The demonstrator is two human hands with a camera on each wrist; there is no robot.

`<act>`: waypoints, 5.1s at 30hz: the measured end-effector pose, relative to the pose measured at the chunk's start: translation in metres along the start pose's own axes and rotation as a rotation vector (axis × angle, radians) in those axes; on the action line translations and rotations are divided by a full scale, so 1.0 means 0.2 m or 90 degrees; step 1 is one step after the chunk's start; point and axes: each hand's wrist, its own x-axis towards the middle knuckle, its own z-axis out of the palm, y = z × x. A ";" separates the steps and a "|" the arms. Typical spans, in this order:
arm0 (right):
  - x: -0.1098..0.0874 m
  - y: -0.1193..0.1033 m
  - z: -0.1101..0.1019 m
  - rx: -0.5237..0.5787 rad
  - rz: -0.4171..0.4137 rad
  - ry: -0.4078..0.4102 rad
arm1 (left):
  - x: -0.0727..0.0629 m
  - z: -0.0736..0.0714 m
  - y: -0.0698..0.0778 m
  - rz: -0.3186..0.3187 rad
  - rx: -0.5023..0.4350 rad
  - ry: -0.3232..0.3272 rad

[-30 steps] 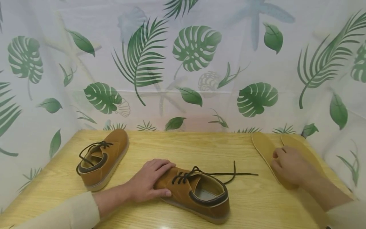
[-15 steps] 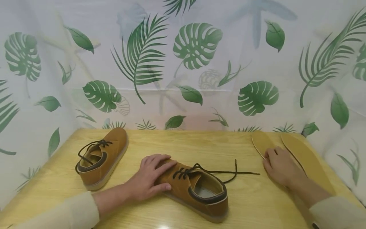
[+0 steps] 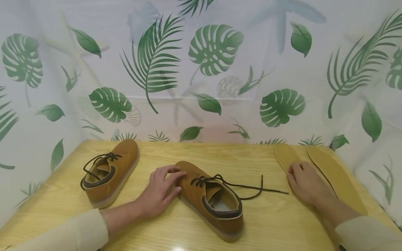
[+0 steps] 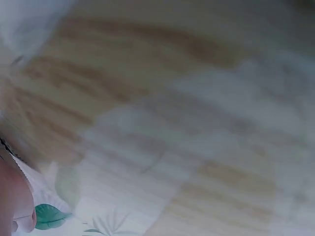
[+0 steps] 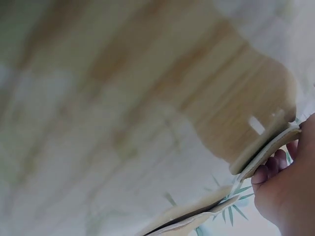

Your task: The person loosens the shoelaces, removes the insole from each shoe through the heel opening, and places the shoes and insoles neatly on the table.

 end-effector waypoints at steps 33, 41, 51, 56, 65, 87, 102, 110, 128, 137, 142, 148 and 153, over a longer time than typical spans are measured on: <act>0.01 -0.05 0.00 0.001 -0.014 0.038 | 0.17 0.02 0.38 -0.097 -0.231 -0.045; 0.00 -0.03 0.00 -0.006 -0.007 0.037 | 0.15 -0.04 0.28 -0.075 -0.223 -0.056; -0.01 -0.03 0.01 -0.010 0.001 0.043 | 0.10 -0.19 0.08 -0.063 -0.220 -0.103; -0.01 -0.03 0.01 -0.011 -0.004 0.058 | 0.08 -0.27 0.00 -0.092 -0.217 -0.138; 0.00 -0.02 0.01 -0.018 -0.011 0.068 | 0.10 -0.39 0.01 -0.242 -0.229 -0.154; 0.01 -0.03 0.00 -0.020 -0.008 0.045 | 0.12 -0.31 0.17 -0.289 0.079 -0.248; 0.01 -0.03 0.02 -0.024 -0.014 0.070 | 0.14 -0.34 0.26 -0.276 0.139 -0.255; 0.01 -0.03 0.02 -0.028 -0.009 0.061 | 0.14 -0.39 0.23 -0.258 0.093 -0.247; 0.02 -0.04 0.02 -0.007 0.015 0.043 | 0.15 -0.76 0.19 -0.269 0.132 -0.150; 0.02 -0.05 0.03 0.002 -0.005 0.070 | 0.11 -0.99 0.13 -0.297 0.154 -0.108; 0.02 -0.05 0.02 0.002 0.008 0.063 | 0.07 -1.08 0.05 -0.322 0.157 -0.105; 0.01 -0.05 0.02 0.010 0.019 0.049 | 0.01 -1.15 -0.09 -0.335 0.166 -0.092; 0.01 -0.05 0.02 0.012 0.018 0.049 | -0.04 -1.20 -0.19 -0.357 0.180 -0.089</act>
